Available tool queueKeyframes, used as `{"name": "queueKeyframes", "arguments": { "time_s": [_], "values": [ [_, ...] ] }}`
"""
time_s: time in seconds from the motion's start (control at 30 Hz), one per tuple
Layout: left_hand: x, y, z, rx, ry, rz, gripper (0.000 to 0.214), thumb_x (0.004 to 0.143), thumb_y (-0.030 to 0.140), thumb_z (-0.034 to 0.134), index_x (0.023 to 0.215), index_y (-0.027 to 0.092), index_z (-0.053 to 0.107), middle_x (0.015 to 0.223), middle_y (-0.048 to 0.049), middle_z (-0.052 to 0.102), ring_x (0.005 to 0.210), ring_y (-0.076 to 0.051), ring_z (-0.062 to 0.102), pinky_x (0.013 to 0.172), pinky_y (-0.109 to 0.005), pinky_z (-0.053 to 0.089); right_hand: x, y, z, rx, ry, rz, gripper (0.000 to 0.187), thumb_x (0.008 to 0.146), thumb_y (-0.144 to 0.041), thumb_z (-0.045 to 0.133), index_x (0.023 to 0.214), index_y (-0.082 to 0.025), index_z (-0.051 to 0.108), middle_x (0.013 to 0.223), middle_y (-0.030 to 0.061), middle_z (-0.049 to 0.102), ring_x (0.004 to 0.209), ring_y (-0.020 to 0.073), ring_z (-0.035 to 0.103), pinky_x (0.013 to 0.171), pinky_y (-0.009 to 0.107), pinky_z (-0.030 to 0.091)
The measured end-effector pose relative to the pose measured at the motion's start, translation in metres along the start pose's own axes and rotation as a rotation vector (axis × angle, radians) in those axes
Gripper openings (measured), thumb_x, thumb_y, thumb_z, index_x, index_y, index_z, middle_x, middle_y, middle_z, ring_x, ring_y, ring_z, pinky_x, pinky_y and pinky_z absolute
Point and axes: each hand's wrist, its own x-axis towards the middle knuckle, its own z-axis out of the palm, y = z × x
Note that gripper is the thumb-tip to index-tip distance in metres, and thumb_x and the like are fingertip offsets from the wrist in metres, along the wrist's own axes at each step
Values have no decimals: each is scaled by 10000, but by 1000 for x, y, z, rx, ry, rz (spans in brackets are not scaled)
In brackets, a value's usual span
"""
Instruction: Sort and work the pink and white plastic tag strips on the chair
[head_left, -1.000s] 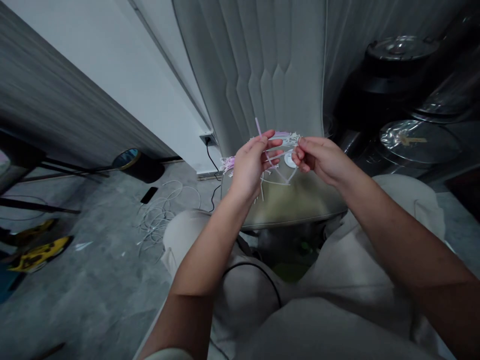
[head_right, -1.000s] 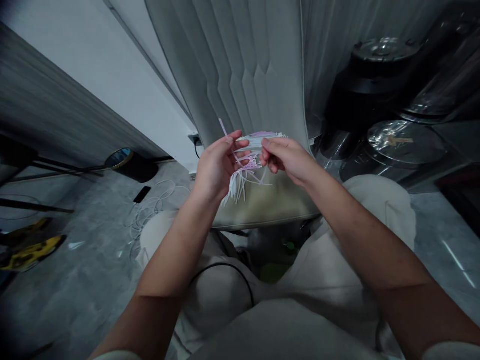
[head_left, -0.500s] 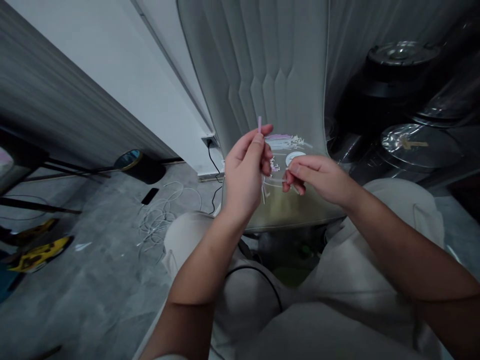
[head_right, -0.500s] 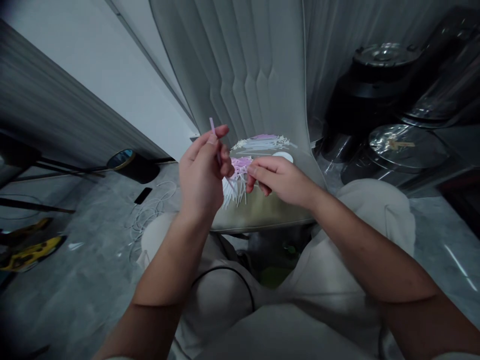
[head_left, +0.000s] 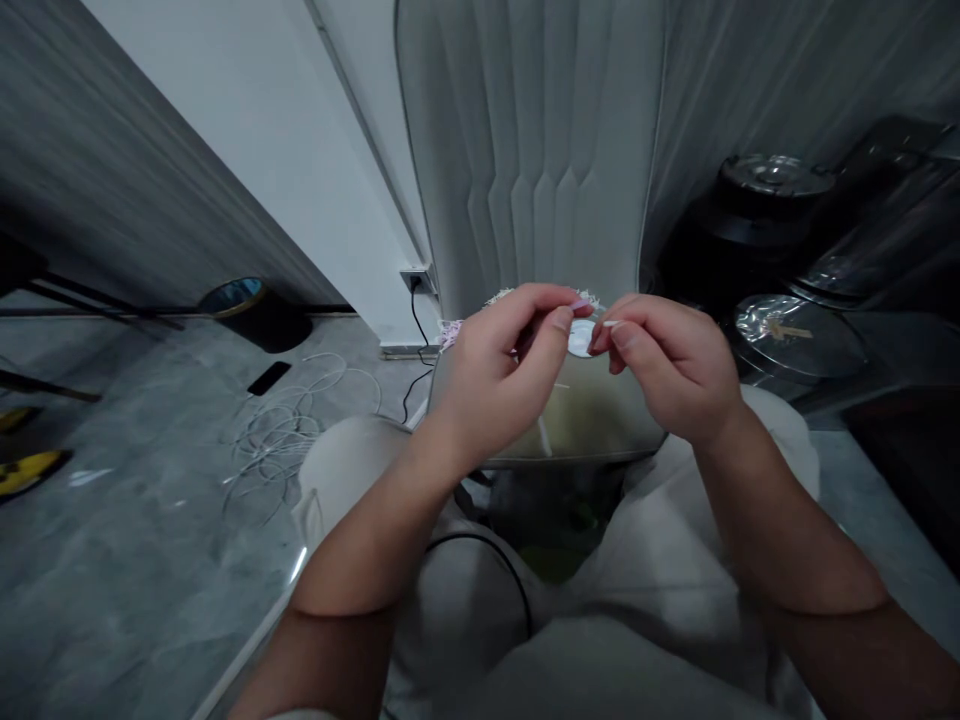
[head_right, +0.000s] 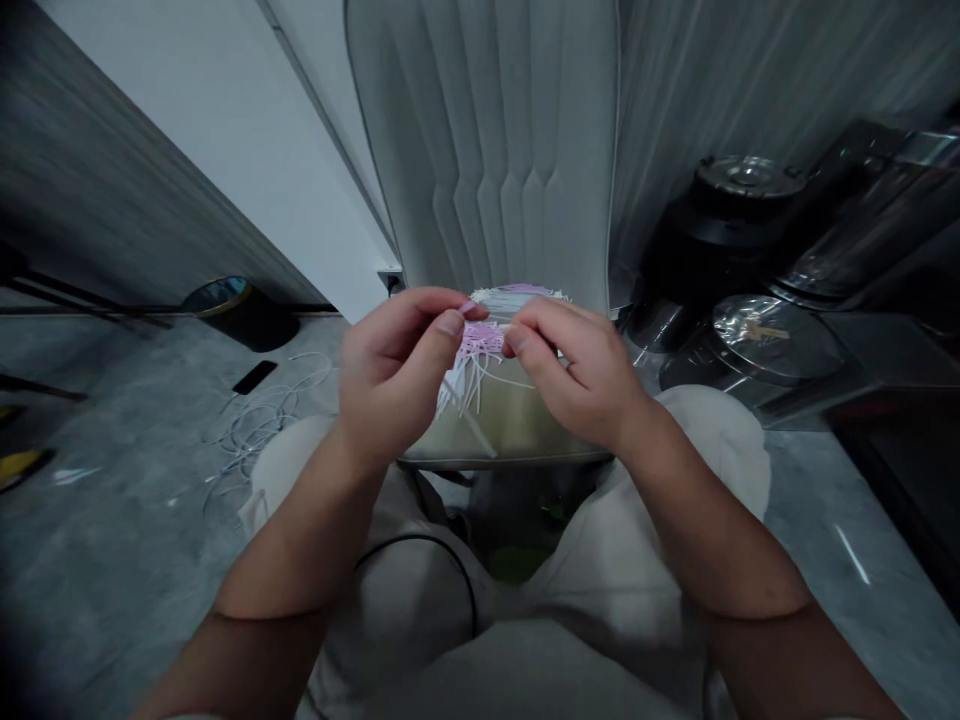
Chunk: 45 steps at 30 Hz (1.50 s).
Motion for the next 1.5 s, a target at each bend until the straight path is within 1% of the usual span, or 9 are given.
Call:
{"name": "queueKeyframes", "arguments": {
  "time_s": [0.13, 0.33, 0.43, 0.57, 0.67, 0.83, 1.07, 1.33, 1.5],
  "values": [
    [-3, -3, -2, 92, -77, 99, 180, 920, 197, 478, 792, 181, 604, 690, 15, 587, 646, -108, 520, 610, -239, 428, 0, -3, 0, -68, -3, -155, 205, 944, -247, 499, 769, -200, 595, 705, 20, 607, 678, 163, 562, 641, 323, 430],
    [-6, -7, 3, 0, -176, 175, 253, 945, 242, 441, 705, 186, 500, 606, 25, 460, 568, -103, 424, 544, -251, 356, 0, -8, 3, -15, -32, -244, 195, 934, -223, 502, 749, -201, 560, 710, 28, 604, 723, 172, 586, 658, 325, 453],
    [-7, -9, 5, -58, -184, 174, 277, 950, 281, 452, 690, 190, 485, 582, 29, 430, 538, -103, 398, 527, -256, 347, 0, -10, 5, 59, -23, -247, 203, 934, -209, 499, 737, -196, 547, 714, 23, 600, 718, 158, 580, 662, 312, 456],
    [-9, -14, 7, -169, -186, 171, 310, 955, 325, 439, 678, 191, 477, 587, 19, 467, 536, -108, 426, 533, -267, 371, -1, -12, 7, 131, -17, -203, 212, 944, -199, 481, 740, -195, 542, 733, 19, 610, 715, 150, 578, 661, 306, 450],
    [-10, -19, 7, -214, -173, 194, 322, 952, 345, 444, 670, 193, 471, 584, 18, 467, 531, -108, 434, 527, -275, 363, 0, -13, 8, 130, -46, -196, 219, 940, -192, 480, 727, -194, 529, 712, 16, 585, 709, 152, 567, 652, 309, 433],
    [-10, -22, 8, -291, -169, 233, 303, 938, 314, 477, 662, 189, 480, 568, 25, 439, 530, -102, 411, 520, -275, 324, 4, -15, 9, 103, -72, -243, 221, 928, -171, 475, 710, -191, 505, 683, 15, 532, 689, 148, 518, 632, 307, 404],
    [-9, -18, 5, -254, -184, 291, 299, 946, 275, 472, 663, 180, 485, 565, 28, 457, 519, -90, 423, 510, -250, 342, 3, -16, 9, 129, -92, -221, 213, 933, -177, 474, 722, -190, 501, 693, 14, 517, 688, 146, 500, 630, 308, 386],
    [-9, -18, 5, -175, -183, 293, 330, 962, 319, 443, 661, 185, 460, 561, 30, 436, 505, -88, 404, 491, -245, 351, 3, -17, 8, 136, -104, -229, 218, 940, -178, 460, 725, -189, 491, 693, 12, 506, 684, 144, 476, 629, 310, 373],
    [-10, -20, 6, -245, -207, 284, 299, 968, 290, 445, 690, 184, 474, 575, 39, 407, 513, -81, 374, 500, -246, 325, 3, -18, 8, 124, -120, -230, 231, 937, -180, 452, 708, -190, 476, 678, 7, 481, 670, 143, 457, 622, 310, 361]
  ]
}}
